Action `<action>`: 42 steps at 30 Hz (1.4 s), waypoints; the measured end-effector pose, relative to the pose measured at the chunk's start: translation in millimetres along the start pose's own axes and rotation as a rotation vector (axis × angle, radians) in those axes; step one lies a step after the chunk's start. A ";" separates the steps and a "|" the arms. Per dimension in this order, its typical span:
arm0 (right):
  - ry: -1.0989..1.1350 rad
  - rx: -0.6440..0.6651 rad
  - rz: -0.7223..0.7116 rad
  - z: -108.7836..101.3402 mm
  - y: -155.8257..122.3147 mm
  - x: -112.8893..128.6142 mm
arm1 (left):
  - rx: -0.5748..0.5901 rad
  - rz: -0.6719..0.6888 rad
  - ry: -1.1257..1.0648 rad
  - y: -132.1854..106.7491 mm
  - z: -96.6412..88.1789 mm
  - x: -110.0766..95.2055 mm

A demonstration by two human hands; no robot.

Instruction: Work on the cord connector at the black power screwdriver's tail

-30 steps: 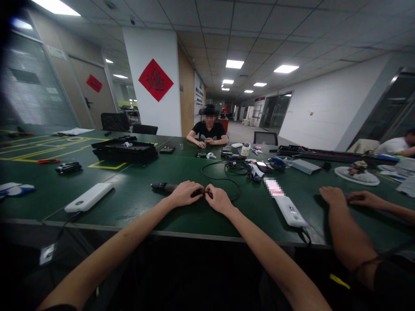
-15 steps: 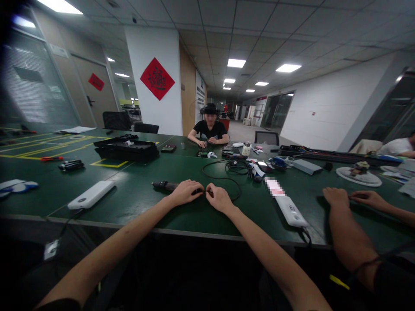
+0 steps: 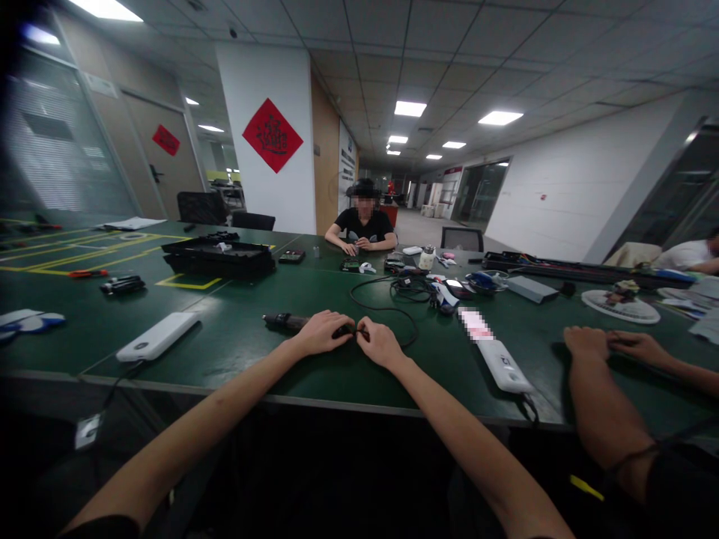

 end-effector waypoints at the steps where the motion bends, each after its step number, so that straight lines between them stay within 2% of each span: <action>1: 0.000 0.000 0.000 0.3 0.1 -0.3 | 0.005 0.008 0.000 0.0 0.7 -0.6; 17: -0.004 -0.013 -0.007 2.7 0.5 -2.8 | 0.002 -0.013 0.018 0.4 1.3 2.9; 22: -0.007 -0.012 -0.009 2.7 0.3 -3.0 | 0.017 0.028 0.014 0.4 2.8 -0.1; 27: -0.014 -0.010 -0.010 2.5 0.5 -2.7 | -0.002 -0.006 0.017 1.6 3.4 4.0; 42: -0.021 -0.003 -0.007 2.0 0.7 -1.2 | 0.014 0.031 0.010 2.2 4.7 1.7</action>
Point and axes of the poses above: each hand's wrist, its own y-axis towards the middle knuckle, its own z-axis out of the palm, x = y × z, the point moved 9 cm from there along y, towards the middle knuckle, and after that the axes turned 8 degrees about x, right-handed, at the moved point
